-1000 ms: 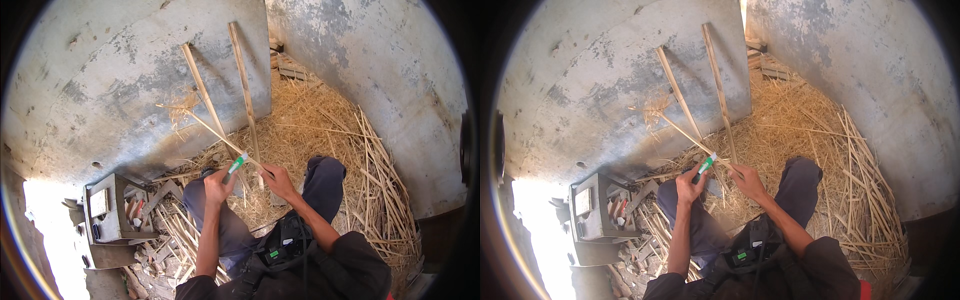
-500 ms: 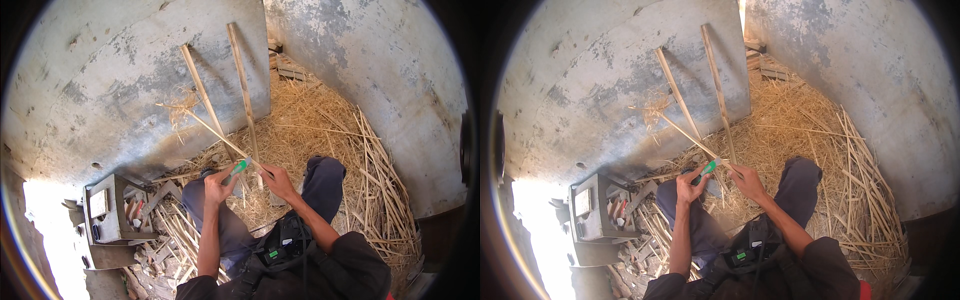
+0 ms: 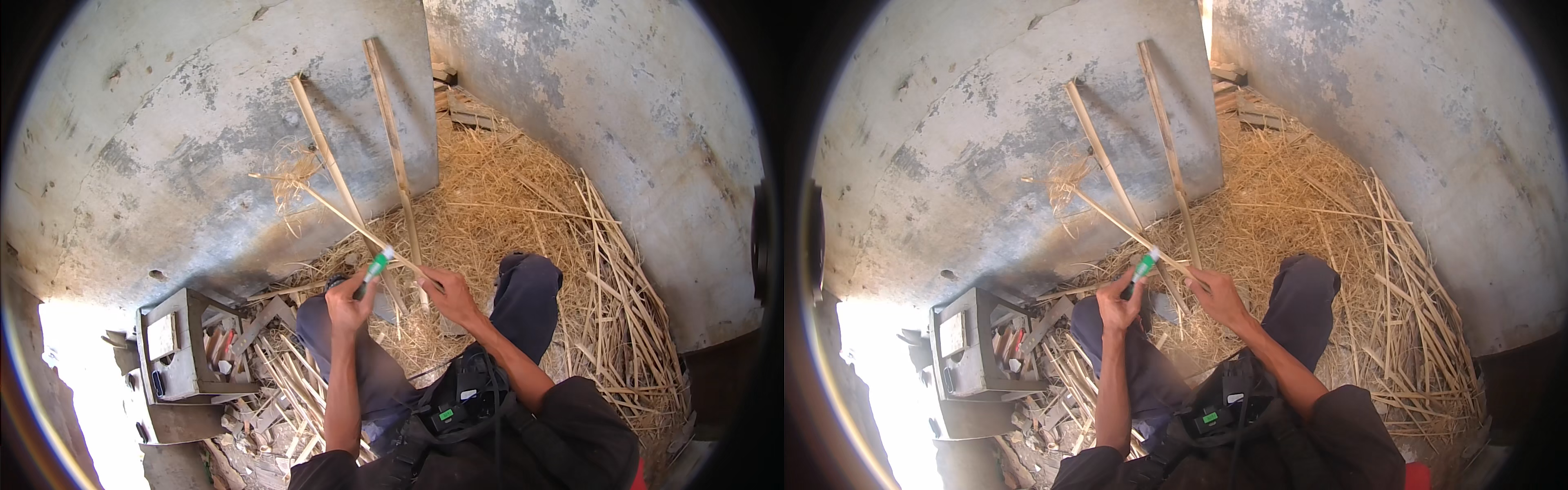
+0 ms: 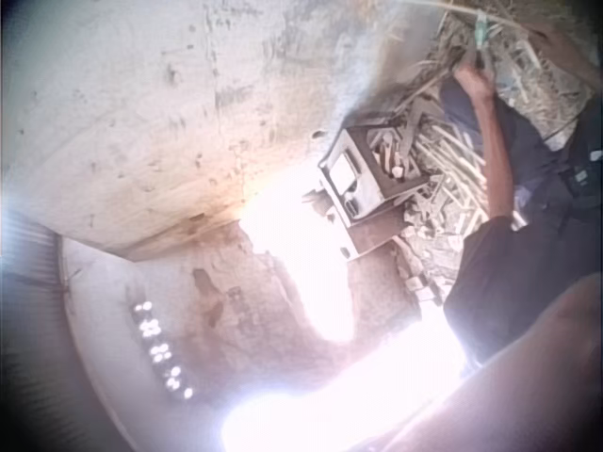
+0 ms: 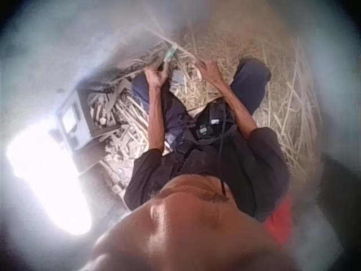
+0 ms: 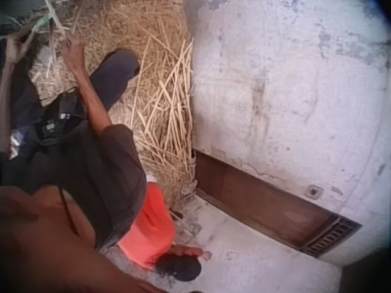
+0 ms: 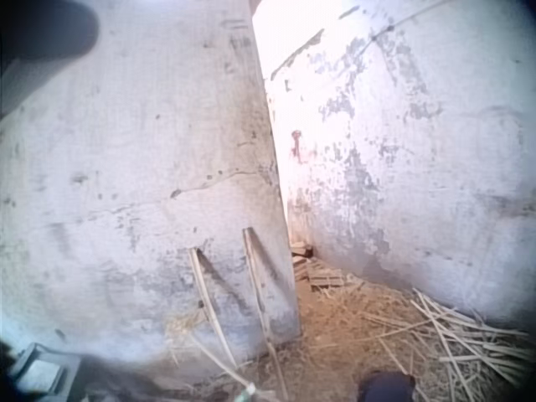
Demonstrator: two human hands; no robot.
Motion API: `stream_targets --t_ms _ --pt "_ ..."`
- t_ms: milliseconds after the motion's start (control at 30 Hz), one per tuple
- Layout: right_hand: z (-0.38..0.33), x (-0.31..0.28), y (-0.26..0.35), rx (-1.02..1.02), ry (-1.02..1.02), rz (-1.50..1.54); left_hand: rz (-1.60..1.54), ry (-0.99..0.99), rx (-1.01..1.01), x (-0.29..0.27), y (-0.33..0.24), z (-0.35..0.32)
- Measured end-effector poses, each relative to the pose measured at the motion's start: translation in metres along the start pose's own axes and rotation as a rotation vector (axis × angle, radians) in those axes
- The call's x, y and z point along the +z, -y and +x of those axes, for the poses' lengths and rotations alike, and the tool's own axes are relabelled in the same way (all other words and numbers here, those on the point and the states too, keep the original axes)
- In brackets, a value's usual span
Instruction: The person sits on a straw-covered floor and uses a green utility knife to peel the outer layer of a long bamboo stick. They hold the stick with one hand and scrape the blade along its length to remove the skin, creating thin strips of debris.
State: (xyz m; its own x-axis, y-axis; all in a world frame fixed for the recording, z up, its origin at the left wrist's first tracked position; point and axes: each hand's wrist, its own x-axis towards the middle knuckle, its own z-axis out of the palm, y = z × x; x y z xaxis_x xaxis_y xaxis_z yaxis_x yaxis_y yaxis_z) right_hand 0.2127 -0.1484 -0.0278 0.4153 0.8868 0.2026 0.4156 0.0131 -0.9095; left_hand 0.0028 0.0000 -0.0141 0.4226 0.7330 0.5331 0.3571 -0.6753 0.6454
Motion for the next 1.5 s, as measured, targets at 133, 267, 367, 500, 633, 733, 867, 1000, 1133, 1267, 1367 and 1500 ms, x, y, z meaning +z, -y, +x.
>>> stream_targets --t_ms 133,267,367,500,633,733,867,1000,1133,1267,1367,1500 --pt "-0.002 0.000 0.000 -0.009 -0.009 0.002 0.017 -0.041 0.021 -0.001 0.009 0.004" --pt "-0.004 0.000 -0.006 -0.008 0.020 -0.015 -0.007 -0.188 -0.046 -0.004 0.010 0.009" --pt "-0.011 -0.005 0.001 -0.004 0.043 -0.019 -0.027 -0.335 -0.186 -0.007 0.022 0.019" --pt "-0.022 -0.011 0.007 -0.064 -0.032 0.033 -0.041 -0.331 -0.230 -0.013 0.024 0.020" --pt "-0.015 -0.011 -0.004 -0.006 -0.038 0.027 -0.023 -0.137 -0.133 -0.020 0.018 -0.002" --pt "-0.012 -0.010 -0.001 -0.013 -0.028 0.010 -0.070 0.000 0.067 -0.016 0.008 -0.007" --pt "-0.010 0.001 -0.012 -0.043 -0.008 -0.006 -0.163 0.165 -0.075 -0.009 0.011 -0.007" --pt "-0.007 -0.001 -0.003 -0.004 0.058 -0.047 -0.128 0.215 0.011 -0.006 0.002 -0.004" --pt "-0.006 0.002 -0.003 -0.020 0.024 0.005 -0.074 0.227 0.013 -0.007 -0.007 0.000" --pt "-0.003 0.004 -0.002 -0.024 0.025 -0.004 -0.013 0.208 -0.022 -0.007 -0.005 -0.003" --pt "-0.002 0.006 0.000 -0.028 0.020 0.000 -0.027 0.149 0.014 -0.003 -0.002 -0.003" --pt "-0.001 0.006 0.000 -0.047 0.005 -0.009 0.006 0.130 0.006 -0.003 -0.003 -0.004"
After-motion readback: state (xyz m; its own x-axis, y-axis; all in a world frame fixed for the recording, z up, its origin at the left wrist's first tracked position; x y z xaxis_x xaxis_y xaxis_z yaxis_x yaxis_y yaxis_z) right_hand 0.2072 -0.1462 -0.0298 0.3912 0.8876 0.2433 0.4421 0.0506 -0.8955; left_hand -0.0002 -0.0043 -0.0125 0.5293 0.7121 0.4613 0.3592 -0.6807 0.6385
